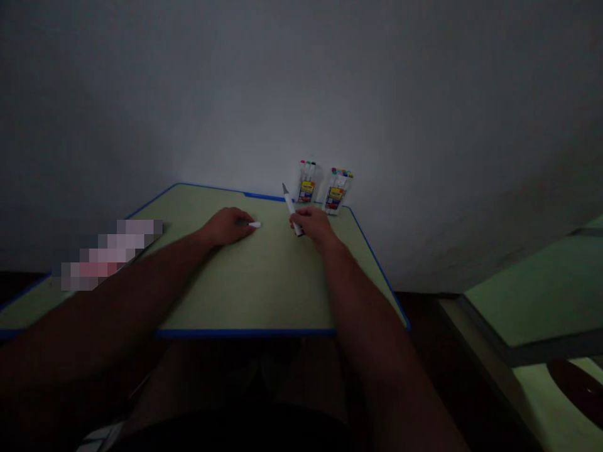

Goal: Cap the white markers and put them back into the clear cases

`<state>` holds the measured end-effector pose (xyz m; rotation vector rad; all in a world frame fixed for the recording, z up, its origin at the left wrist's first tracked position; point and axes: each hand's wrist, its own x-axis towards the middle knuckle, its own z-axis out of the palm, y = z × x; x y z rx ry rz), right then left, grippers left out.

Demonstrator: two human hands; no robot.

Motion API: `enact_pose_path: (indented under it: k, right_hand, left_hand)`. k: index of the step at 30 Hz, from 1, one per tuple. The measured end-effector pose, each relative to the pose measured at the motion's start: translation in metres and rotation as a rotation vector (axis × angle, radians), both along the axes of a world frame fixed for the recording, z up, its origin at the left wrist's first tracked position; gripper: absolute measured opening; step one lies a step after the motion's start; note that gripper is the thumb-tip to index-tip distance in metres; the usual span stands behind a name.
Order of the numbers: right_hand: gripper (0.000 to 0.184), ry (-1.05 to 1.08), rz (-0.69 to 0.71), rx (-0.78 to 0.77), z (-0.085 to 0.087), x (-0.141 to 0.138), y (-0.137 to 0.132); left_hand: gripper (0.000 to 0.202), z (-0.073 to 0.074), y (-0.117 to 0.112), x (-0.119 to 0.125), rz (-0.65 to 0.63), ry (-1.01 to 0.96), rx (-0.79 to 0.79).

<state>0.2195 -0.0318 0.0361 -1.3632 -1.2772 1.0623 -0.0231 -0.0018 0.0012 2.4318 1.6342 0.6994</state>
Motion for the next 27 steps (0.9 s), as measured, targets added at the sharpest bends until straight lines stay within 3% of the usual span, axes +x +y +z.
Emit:
enact_pose_path:
  k: [11, 19, 27]
  right_hand:
    - [0.018, 0.100, 0.037, -0.075, -0.002, -0.004, -0.003]
    - [0.015, 0.173, 0.040, -0.117, 0.001, -0.006, -0.005]
    - [0.009, 0.152, 0.073, -0.124, 0.002, -0.005, -0.007]
  left_hand:
    - [0.024, 0.019, -0.021, 0.003, 0.147, -0.201, 0.007]
    - [0.030, 0.021, -0.029, 0.009, 0.116, -0.432, -0.045]
    - [0.038, 0.031, -0.035, 0.016, 0.079, -0.797, -0.296]
